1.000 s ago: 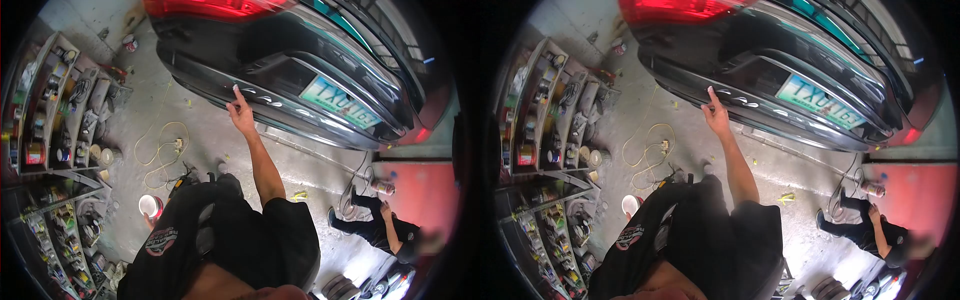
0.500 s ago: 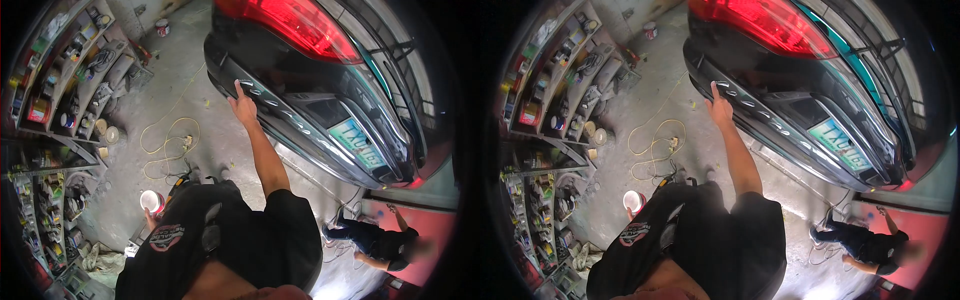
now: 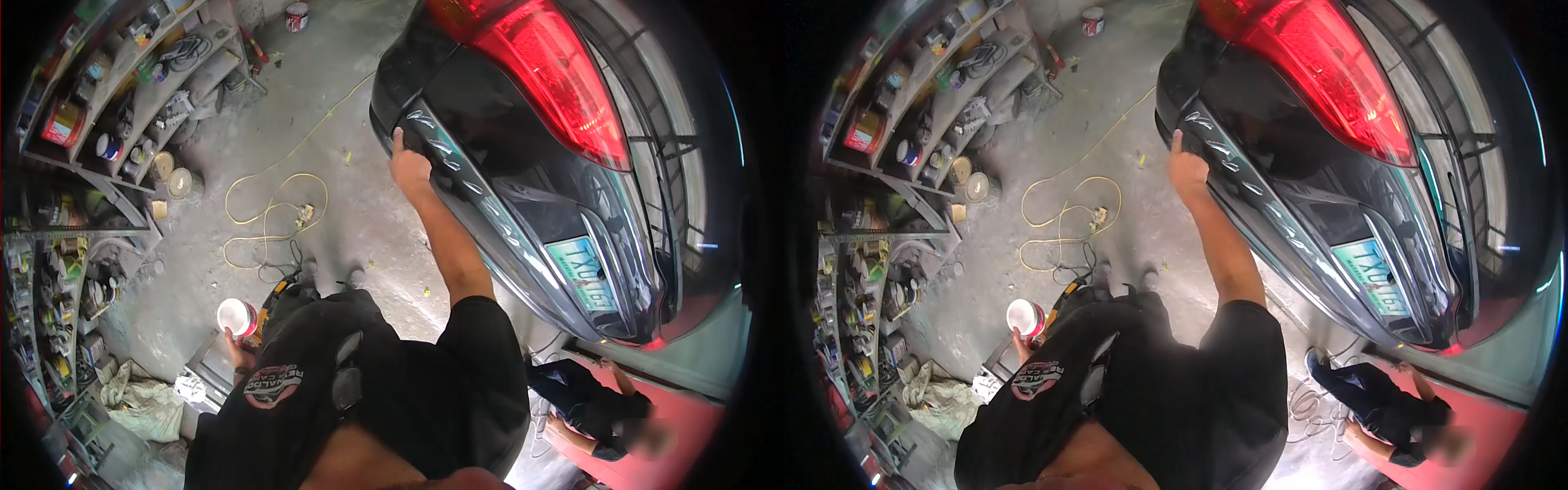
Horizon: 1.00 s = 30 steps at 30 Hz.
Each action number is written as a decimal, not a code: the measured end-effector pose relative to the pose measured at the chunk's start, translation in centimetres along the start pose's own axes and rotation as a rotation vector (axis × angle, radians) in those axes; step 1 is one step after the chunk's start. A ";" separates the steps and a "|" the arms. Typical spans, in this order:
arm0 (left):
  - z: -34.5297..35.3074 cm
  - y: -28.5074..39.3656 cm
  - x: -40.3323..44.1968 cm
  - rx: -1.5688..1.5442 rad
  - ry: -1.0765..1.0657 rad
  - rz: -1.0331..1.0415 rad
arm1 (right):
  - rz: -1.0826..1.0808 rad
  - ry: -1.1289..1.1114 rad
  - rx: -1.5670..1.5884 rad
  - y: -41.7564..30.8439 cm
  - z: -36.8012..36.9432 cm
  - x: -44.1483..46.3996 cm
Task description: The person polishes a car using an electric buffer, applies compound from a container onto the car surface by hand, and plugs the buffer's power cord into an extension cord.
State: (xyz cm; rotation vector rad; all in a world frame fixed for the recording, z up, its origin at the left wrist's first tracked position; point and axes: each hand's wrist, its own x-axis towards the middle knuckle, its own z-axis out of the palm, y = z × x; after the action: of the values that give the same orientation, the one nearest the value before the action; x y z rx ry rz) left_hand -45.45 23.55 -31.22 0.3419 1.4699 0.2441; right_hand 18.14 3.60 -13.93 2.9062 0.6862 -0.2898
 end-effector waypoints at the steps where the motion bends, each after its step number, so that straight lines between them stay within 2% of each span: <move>1: 0.0 0.1 -0.3 -0.009 0.023 -0.023 | 0.028 -0.040 -0.062 0.1 1.2 0.3; 3: 0.2 0.3 -0.5 -0.023 0.070 -0.071 | -0.005 -0.172 -0.218 0.4 2.8 1.4; 4: 0.3 0.3 -0.4 -0.011 0.022 0.006 | -0.022 -0.240 -0.295 0.3 3.4 1.6; 5: 0.3 0.2 -0.5 -0.018 0.019 0.024 | -0.042 -0.211 -0.336 0.4 4.0 1.8; 7: 0.2 0.0 -0.4 -0.031 0.016 0.062 | -0.084 -0.153 -0.415 -0.9 0.8 0.4; 8: 3.4 1.0 -3.7 -0.004 0.086 0.205 | -0.107 -0.172 -0.478 -0.9 1.2 1.1; 11: 3.7 1.6 -4.3 -0.024 0.073 0.149 | -0.066 -0.324 -0.555 -1.4 5.1 3.2; 12: 3.0 1.6 -3.5 -0.053 0.031 0.064 | -0.076 -0.284 -0.556 -1.6 4.9 2.8; 14: 2.8 1.8 -2.9 -0.054 0.040 0.066 | -0.095 -0.211 -0.557 -2.2 3.5 1.0; 18: 0.6 1.8 1.0 -0.056 0.009 0.022 | -0.043 -0.441 -0.638 0.9 5.3 -0.9; 20: 0.9 1.9 1.0 -0.023 -0.006 0.024 | -0.104 -0.287 -0.254 4.8 10.7 -2.9; 22: 1.9 2.4 1.2 0.018 0.004 0.063 | 0.145 -0.282 0.428 5.8 10.8 -6.0; 24: 1.7 2.9 2.2 0.041 -0.028 0.018 | 0.679 -0.394 1.416 5.2 9.7 -9.1; 27: 3.4 4.3 0.5 0.077 -0.058 0.049 | 0.725 -0.012 1.998 5.1 13.5 -10.1; 30: 4.2 5.8 0.1 0.136 -0.099 0.088 | 0.703 0.086 2.135 4.1 13.0 -8.1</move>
State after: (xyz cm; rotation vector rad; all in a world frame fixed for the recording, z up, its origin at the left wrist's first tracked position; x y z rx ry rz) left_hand -41.00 28.61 -28.85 0.5218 1.3783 0.1954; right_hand 10.92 -5.80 -24.43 4.2672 -1.9897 -1.4393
